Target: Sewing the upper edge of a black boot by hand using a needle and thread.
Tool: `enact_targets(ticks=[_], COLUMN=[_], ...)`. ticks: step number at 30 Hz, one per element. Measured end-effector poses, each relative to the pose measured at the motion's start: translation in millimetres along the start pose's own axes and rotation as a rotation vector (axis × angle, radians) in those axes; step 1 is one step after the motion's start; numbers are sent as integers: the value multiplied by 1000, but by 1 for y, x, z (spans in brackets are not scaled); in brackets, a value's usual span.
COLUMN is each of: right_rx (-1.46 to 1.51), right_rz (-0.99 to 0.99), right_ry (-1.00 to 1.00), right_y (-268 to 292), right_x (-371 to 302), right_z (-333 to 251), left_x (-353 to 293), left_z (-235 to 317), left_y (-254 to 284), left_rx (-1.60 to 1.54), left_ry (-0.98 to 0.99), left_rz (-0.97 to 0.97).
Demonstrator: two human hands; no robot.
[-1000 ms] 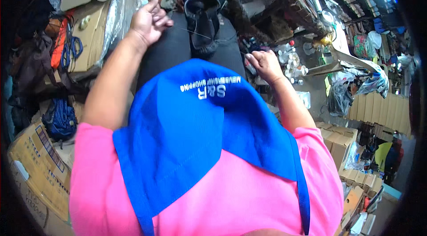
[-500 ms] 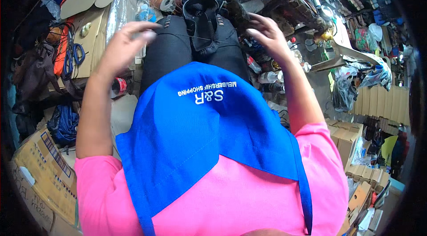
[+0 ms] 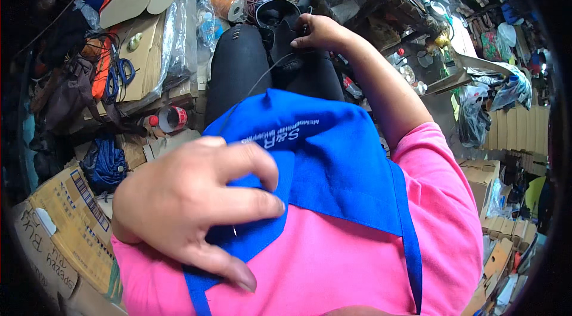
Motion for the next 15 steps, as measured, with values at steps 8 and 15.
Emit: enact_targets(ticks=[8, 15], right_rx=[94, 510], right_rz=[407, -481], right_ry=[190, 1114], right_y=[3, 44], right_x=[-37, -155], right_z=[-16, -88], left_x=[10, 0], left_z=[6, 6], left_y=[-20, 4], left_rx=[196, -191], left_ry=[65, -246], left_rz=[-68, -299])
Point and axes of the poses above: each hand's wrist, its own x-axis towards the middle knuckle, its own y-axis out of the back of the hand, z = x × y, the point moved 1 cm from there along x, towards the middle knuckle, and after that the axes turned 11 degrees about -z, right-handed, at the moved point
